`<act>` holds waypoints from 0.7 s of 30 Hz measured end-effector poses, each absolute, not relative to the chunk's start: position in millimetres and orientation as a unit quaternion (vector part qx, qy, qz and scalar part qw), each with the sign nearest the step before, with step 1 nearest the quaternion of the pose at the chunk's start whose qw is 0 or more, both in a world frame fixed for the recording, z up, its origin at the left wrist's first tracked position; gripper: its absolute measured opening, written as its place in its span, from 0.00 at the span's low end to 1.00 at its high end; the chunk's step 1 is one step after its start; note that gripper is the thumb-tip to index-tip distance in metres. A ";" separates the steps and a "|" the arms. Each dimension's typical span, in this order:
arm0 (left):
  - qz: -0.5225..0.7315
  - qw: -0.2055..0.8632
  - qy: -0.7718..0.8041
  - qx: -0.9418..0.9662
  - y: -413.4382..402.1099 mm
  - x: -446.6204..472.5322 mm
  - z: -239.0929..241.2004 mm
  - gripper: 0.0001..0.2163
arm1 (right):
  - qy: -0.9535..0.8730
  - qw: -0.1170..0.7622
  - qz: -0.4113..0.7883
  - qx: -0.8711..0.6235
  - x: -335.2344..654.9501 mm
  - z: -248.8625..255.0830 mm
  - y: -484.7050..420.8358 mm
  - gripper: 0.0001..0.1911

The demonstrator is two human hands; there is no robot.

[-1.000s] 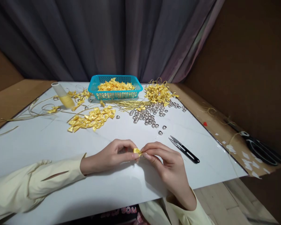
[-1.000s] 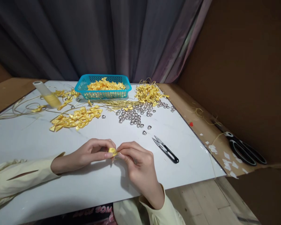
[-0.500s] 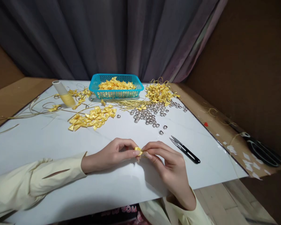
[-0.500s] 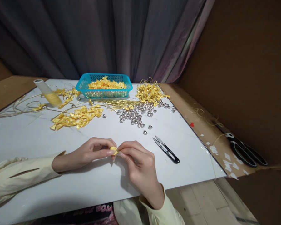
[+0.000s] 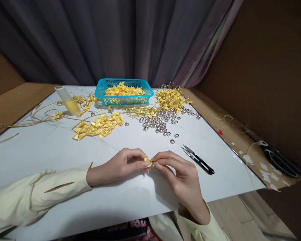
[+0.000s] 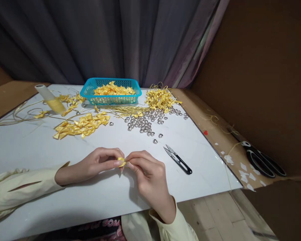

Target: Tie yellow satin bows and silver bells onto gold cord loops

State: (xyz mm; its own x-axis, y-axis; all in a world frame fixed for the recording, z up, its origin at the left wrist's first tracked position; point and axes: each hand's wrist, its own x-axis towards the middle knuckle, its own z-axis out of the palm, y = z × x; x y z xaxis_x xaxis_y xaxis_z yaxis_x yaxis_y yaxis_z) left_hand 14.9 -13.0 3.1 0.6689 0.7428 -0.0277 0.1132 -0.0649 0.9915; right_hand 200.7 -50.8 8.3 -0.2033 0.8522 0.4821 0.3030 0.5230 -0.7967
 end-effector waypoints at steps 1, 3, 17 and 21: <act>0.260 0.600 0.316 0.687 -13.2 15.1 2.7 0.11 | -0.723 0.487 0.282 -0.402 200.5 8.5 -50.8 0.12; 0.262 0.584 0.324 0.696 -13.6 15.4 1.6 0.11 | -0.722 0.483 0.284 -0.406 200.3 8.8 -50.8 0.12; 0.259 0.569 0.346 0.700 -14.5 17.0 -0.3 0.10 | -0.716 0.485 0.293 -0.407 199.8 8.5 -50.7 0.12; 0.261 0.569 0.352 0.696 -14.6 17.1 -0.8 0.10 | -0.716 0.488 0.293 -0.405 199.6 8.6 -50.8 0.12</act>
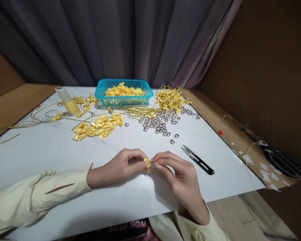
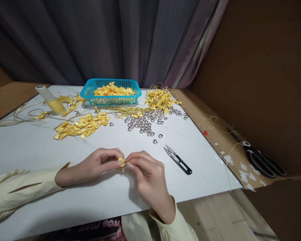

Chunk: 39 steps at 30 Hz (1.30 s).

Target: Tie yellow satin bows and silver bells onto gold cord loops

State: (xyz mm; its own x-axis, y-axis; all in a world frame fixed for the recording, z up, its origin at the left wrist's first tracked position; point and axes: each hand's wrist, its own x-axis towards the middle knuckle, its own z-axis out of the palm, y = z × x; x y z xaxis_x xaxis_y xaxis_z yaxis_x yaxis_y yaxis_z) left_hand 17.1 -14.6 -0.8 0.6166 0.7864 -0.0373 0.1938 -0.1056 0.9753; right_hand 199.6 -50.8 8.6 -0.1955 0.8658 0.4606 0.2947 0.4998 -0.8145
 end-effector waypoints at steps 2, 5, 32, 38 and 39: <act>0.261 0.570 0.353 0.695 -14.7 17.0 -0.8 0.10 | -0.715 0.488 0.295 -0.405 199.5 8.8 -50.7 0.12; 0.261 0.566 0.350 0.699 -15.0 16.2 -0.8 0.10 | -0.711 0.489 0.300 -0.407 199.4 8.7 -50.6 0.12; 0.284 0.593 0.331 0.677 -12.7 14.3 -0.1 0.10 | -0.695 0.510 0.311 -0.401 200.6 3.6 -51.3 0.10; 0.276 0.606 0.330 0.669 -12.3 13.6 -0.2 0.11 | -0.699 0.510 0.314 -0.392 199.9 4.0 -50.2 0.10; 0.276 0.607 0.331 0.668 -12.4 13.6 -0.1 0.10 | -0.699 0.510 0.315 -0.390 199.7 4.1 -50.0 0.10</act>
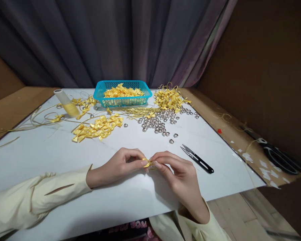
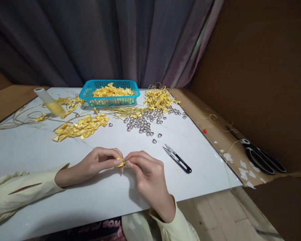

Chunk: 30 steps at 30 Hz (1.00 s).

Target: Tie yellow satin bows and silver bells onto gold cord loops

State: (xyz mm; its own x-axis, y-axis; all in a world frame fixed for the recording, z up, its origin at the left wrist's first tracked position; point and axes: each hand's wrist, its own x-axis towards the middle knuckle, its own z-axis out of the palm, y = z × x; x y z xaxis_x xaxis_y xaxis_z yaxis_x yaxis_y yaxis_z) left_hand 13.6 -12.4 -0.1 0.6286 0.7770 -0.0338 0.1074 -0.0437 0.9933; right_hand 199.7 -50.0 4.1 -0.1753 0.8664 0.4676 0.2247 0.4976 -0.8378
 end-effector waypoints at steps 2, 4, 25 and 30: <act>0.276 0.607 0.333 0.667 -12.6 13.9 0.4 0.10 | -0.700 0.511 0.314 -0.389 199.5 4.2 -49.8 0.10; 0.274 0.605 0.334 0.669 -12.9 14.1 0.8 0.10 | -0.699 0.511 0.312 -0.392 199.4 4.0 -49.7 0.09; 0.287 0.606 0.353 0.652 -13.1 15.4 1.9 0.10 | -0.711 0.510 0.293 -0.384 200.6 6.9 -50.9 0.10; 0.286 0.628 0.354 0.631 -12.4 15.7 4.3 0.10 | -0.730 0.511 0.250 -0.379 199.1 3.0 -52.7 0.11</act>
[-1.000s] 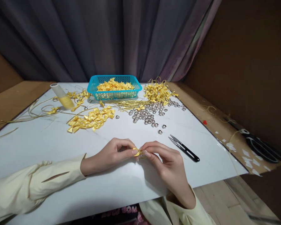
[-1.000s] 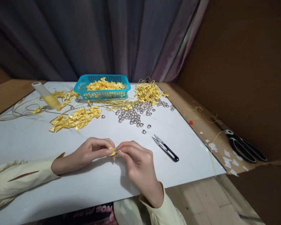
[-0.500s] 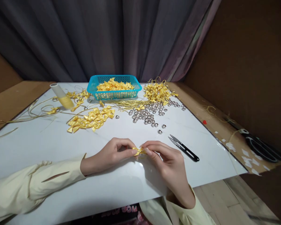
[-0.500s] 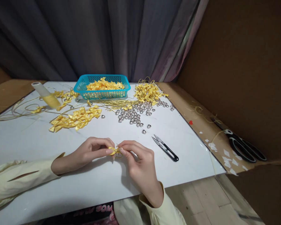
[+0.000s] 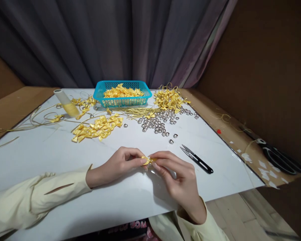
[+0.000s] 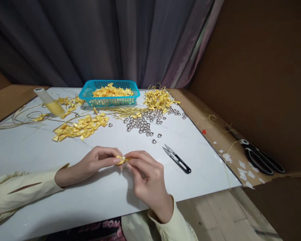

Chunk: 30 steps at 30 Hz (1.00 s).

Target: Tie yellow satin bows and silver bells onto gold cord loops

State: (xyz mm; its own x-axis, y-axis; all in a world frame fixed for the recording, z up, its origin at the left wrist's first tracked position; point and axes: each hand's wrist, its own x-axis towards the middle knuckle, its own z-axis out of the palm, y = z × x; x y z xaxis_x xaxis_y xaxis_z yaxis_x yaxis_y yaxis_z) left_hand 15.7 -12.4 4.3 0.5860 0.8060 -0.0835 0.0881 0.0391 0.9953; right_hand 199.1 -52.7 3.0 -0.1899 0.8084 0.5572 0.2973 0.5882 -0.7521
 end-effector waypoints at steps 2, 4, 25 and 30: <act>0.288 0.642 0.352 0.617 -12.1 15.5 4.8 0.10 | -0.736 0.511 0.226 -0.382 198.5 0.9 -53.6 0.12; 0.289 0.651 0.353 0.607 -11.7 15.2 4.8 0.10 | -0.741 0.510 0.206 -0.384 198.1 -0.8 -54.1 0.14; 0.322 0.652 0.391 0.564 -18.5 19.3 6.2 0.10 | -0.719 0.500 0.072 -0.477 201.9 8.2 -81.1 0.14; 0.330 0.641 0.404 0.563 -18.5 19.3 5.6 0.09 | -0.750 0.451 0.092 -0.475 196.5 10.1 -84.1 0.08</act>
